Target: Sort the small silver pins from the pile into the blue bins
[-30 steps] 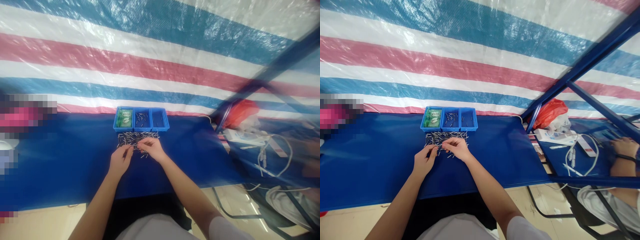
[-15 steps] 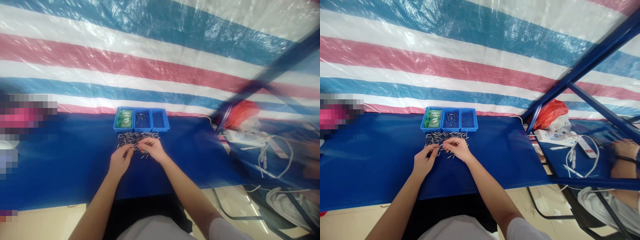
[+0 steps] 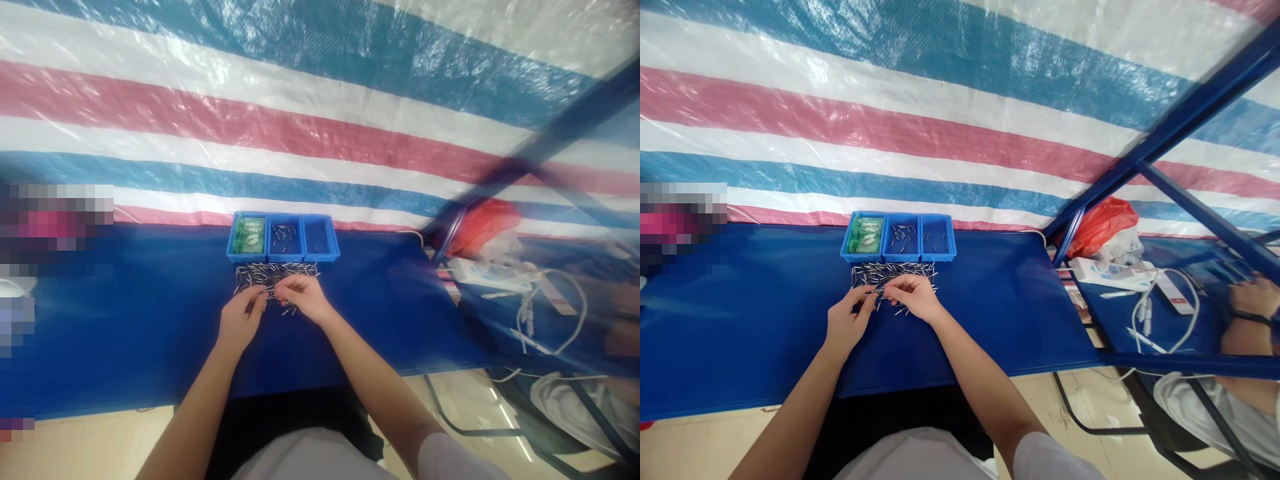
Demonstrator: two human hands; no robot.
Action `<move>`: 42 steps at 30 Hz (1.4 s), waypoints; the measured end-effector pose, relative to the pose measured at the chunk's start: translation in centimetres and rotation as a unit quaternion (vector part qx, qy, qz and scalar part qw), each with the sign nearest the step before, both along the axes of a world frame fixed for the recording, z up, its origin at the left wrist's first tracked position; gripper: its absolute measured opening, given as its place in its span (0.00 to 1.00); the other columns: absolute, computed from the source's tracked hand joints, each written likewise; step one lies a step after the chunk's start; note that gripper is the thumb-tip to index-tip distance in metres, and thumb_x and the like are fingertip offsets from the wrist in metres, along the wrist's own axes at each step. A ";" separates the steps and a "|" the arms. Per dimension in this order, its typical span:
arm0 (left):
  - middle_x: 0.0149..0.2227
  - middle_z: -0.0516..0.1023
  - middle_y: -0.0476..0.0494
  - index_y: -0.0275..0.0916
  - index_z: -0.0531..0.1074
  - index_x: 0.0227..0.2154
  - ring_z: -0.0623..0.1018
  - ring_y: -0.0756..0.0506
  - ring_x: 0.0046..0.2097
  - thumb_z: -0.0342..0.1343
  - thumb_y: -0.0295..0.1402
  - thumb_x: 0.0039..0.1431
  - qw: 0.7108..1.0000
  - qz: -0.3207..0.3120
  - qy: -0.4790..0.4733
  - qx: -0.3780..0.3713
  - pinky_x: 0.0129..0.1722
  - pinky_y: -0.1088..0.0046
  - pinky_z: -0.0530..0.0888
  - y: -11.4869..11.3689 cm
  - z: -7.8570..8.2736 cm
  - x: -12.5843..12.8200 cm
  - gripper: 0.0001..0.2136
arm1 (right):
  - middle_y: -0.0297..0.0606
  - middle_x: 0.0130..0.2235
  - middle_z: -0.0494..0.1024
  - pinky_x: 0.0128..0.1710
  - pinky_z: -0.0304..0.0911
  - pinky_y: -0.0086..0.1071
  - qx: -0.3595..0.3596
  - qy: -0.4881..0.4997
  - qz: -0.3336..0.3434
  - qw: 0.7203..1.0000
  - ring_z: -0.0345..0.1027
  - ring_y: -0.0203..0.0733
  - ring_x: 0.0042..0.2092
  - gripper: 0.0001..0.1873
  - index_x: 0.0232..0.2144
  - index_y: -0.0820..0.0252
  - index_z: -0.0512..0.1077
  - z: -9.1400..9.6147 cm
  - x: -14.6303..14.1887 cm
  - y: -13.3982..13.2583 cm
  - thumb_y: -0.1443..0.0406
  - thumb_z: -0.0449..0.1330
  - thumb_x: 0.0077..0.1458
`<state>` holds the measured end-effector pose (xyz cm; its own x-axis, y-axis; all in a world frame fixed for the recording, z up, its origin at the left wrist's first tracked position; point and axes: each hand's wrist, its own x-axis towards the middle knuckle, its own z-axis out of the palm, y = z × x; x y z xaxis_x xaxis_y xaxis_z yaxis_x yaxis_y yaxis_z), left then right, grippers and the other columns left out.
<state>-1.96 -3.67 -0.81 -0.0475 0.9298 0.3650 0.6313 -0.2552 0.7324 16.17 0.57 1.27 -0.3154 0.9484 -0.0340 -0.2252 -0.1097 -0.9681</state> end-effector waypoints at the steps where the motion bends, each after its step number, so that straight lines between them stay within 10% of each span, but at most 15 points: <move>1: 0.30 0.80 0.50 0.41 0.76 0.43 0.79 0.51 0.31 0.54 0.41 0.64 1.000 -0.003 0.005 -0.002 0.36 0.76 0.75 0.0 0.0 0.0 0.12 | 0.33 0.26 0.79 0.28 0.70 0.27 -0.001 0.000 0.000 1.000 0.71 0.32 0.26 0.15 0.30 0.60 0.79 0.1 0.0 0.0 0.56 0.72 0.44; 14: 0.28 0.79 0.49 0.40 0.77 0.40 0.78 0.50 0.32 0.47 0.38 0.67 0.999 -0.029 0.007 -0.012 0.38 0.75 0.73 -0.1 0.3 -0.4 0.14 | 0.33 0.26 0.79 0.28 0.70 0.28 -0.044 0.080 -0.039 0.995 0.71 0.33 0.27 0.15 0.28 0.60 0.78 -0.2 -0.3 0.3 0.57 0.74 0.42; 20: 0.28 0.79 0.49 0.40 0.77 0.40 0.78 0.50 0.31 0.46 0.38 0.67 0.999 -0.028 0.008 -0.016 0.38 0.74 0.73 -0.1 0.5 -0.3 0.14 | 0.40 0.57 0.74 0.48 0.73 0.38 -0.030 0.154 -0.104 0.982 0.74 0.43 0.50 0.34 0.57 0.50 0.69 0.3 0.4 0.9 0.53 0.70 0.48; 25: 0.28 0.79 0.49 0.40 0.77 0.40 0.78 0.50 0.32 0.47 0.37 0.67 0.999 -0.025 0.017 -0.010 0.39 0.75 0.73 -0.1 0.3 -0.3 0.13 | 0.41 0.43 0.81 0.46 0.70 0.40 0.114 -0.085 -0.085 0.986 0.75 0.44 0.44 0.18 0.48 0.55 0.76 -0.6 0.7 0.5 0.55 0.63 0.58; 30: 0.29 0.80 0.49 0.40 0.76 0.40 0.79 0.49 0.33 0.48 0.37 0.66 1.000 -0.021 0.022 -0.008 0.39 0.75 0.73 0.0 0.1 -0.3 0.13 | 0.41 0.46 0.80 0.57 0.60 0.47 0.348 -0.362 -0.040 0.864 0.67 0.48 0.51 0.11 0.45 0.54 0.78 -1.7 0.5 0.3 0.63 0.61 0.60; 42: 0.30 0.80 0.49 0.40 0.76 0.40 0.79 0.50 0.33 0.48 0.37 0.66 0.999 -0.027 0.031 -0.004 0.38 0.76 0.73 0.1 0.2 -0.3 0.12 | 0.37 0.46 0.81 0.53 0.59 0.42 0.388 -0.425 0.016 0.818 0.66 0.44 0.50 0.13 0.43 0.56 0.79 -1.6 0.6 0.4 0.71 0.58 0.59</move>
